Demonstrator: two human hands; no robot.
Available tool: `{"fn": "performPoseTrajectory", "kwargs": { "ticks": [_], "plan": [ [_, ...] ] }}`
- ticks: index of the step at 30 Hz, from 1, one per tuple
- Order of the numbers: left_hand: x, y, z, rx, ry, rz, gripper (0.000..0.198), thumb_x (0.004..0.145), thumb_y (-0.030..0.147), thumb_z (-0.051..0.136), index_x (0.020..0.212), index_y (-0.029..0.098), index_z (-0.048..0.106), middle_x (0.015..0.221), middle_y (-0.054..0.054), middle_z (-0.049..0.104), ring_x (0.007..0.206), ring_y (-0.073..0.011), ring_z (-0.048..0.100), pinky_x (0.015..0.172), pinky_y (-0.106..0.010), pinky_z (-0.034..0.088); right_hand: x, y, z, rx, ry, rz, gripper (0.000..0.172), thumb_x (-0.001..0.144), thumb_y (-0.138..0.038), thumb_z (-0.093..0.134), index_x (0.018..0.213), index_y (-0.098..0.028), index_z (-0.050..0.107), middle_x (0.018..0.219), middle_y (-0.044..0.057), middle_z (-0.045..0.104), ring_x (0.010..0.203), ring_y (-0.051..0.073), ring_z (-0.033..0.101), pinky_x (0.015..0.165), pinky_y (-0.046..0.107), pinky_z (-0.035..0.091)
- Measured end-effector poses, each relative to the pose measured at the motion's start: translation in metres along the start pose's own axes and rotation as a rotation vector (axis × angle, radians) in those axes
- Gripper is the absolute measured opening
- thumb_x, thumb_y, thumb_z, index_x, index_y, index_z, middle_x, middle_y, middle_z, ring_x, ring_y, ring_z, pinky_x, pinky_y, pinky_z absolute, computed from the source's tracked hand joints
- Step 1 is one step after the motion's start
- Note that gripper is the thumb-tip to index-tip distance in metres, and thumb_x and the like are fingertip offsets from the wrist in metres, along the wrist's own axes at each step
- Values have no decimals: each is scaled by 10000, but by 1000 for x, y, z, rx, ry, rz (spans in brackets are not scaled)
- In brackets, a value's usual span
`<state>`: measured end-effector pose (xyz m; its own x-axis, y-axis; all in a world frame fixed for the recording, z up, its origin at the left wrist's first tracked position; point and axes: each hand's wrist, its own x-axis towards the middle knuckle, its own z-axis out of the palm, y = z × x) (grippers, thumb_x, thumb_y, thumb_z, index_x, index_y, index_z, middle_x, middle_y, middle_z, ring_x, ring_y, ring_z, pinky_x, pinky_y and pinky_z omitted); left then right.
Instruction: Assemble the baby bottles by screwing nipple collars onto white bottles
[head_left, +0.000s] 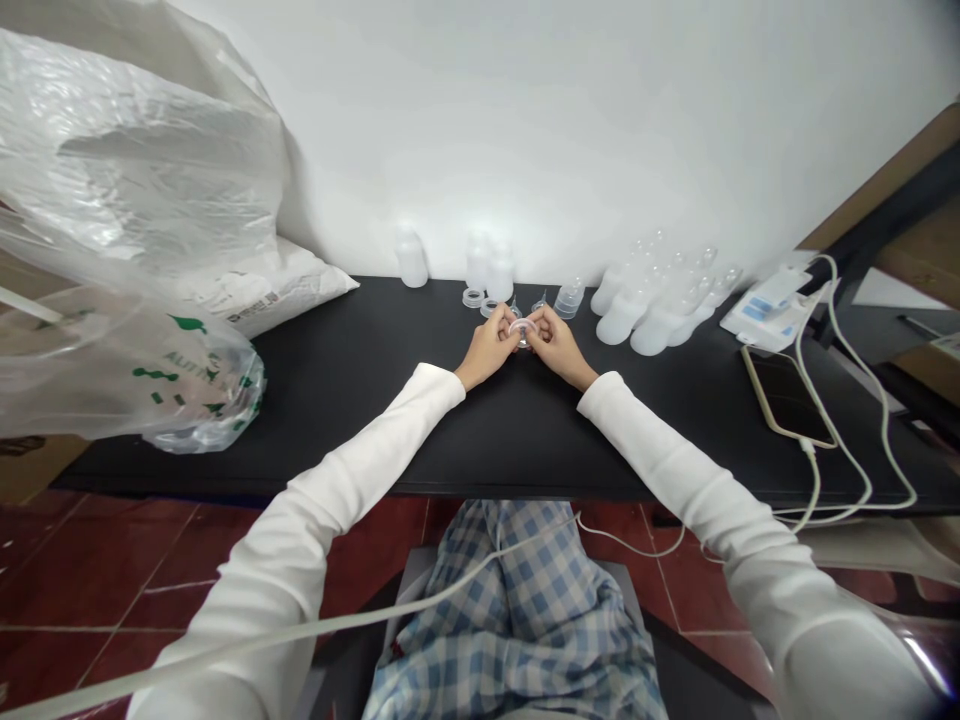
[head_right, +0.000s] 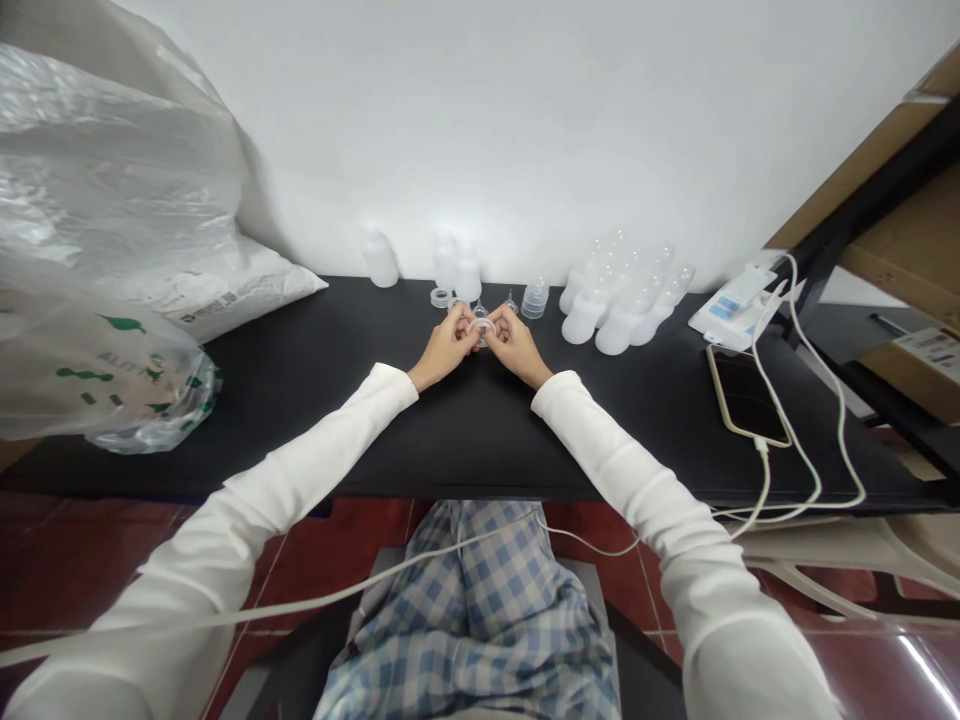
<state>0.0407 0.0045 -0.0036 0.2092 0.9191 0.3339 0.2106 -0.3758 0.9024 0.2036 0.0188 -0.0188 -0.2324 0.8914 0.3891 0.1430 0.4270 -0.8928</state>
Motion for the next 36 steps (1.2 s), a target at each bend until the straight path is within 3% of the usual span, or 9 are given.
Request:
{"fn": "performPoseTrajectory", "kwargs": {
  "ticks": [12,17,24,27,30,33,36],
  "plan": [
    [4,-10,3,-209,-37,-57,150,921,257,636,999,214,515,672,75,578,601,-81,606,656,-223,488,-3,-11,0,-12,100,-43,451,829,-647,706,915,-248,517,650,-68,444,567,102,424,543,260,353],
    [8,-11,1,-306,-2,-53,201,921,284,634,1047,222,491,754,42,643,627,-84,619,635,-220,509,4,-9,-4,227,93,106,626,759,-789,660,1043,-268,460,724,-73,543,517,86,467,510,251,389],
    [9,-16,3,-286,13,9,290,850,174,621,1107,229,497,1153,-38,609,731,-76,665,785,-281,574,4,-15,-9,275,34,176,460,735,-631,773,839,-225,584,705,-48,509,574,79,431,513,228,407],
    [12,-18,-7,-129,117,54,329,820,77,548,1106,225,485,1227,-73,582,888,-127,691,869,-320,572,2,-18,-10,356,73,230,412,748,-555,774,803,-231,526,729,-37,525,629,97,485,527,223,428],
    [18,-18,-31,190,334,146,393,801,33,527,1150,213,503,1285,-121,550,1162,-214,635,1056,-384,511,2,-16,-11,475,86,292,370,773,-517,717,822,-233,485,822,-6,589,703,124,562,566,246,480],
    [25,-21,-60,394,498,127,559,774,9,521,1310,159,470,1429,-186,459,1413,-292,465,1232,-447,358,4,-13,-12,559,35,346,314,801,-511,616,867,-220,520,861,32,632,713,150,599,604,290,527],
    [34,-29,-78,482,624,39,742,758,10,523,1473,105,348,1590,-229,290,1558,-332,261,1307,-493,208,6,-12,-12,554,-36,355,315,836,-526,520,866,-213,538,838,64,655,669,170,591,582,318,526]
  ]
}}
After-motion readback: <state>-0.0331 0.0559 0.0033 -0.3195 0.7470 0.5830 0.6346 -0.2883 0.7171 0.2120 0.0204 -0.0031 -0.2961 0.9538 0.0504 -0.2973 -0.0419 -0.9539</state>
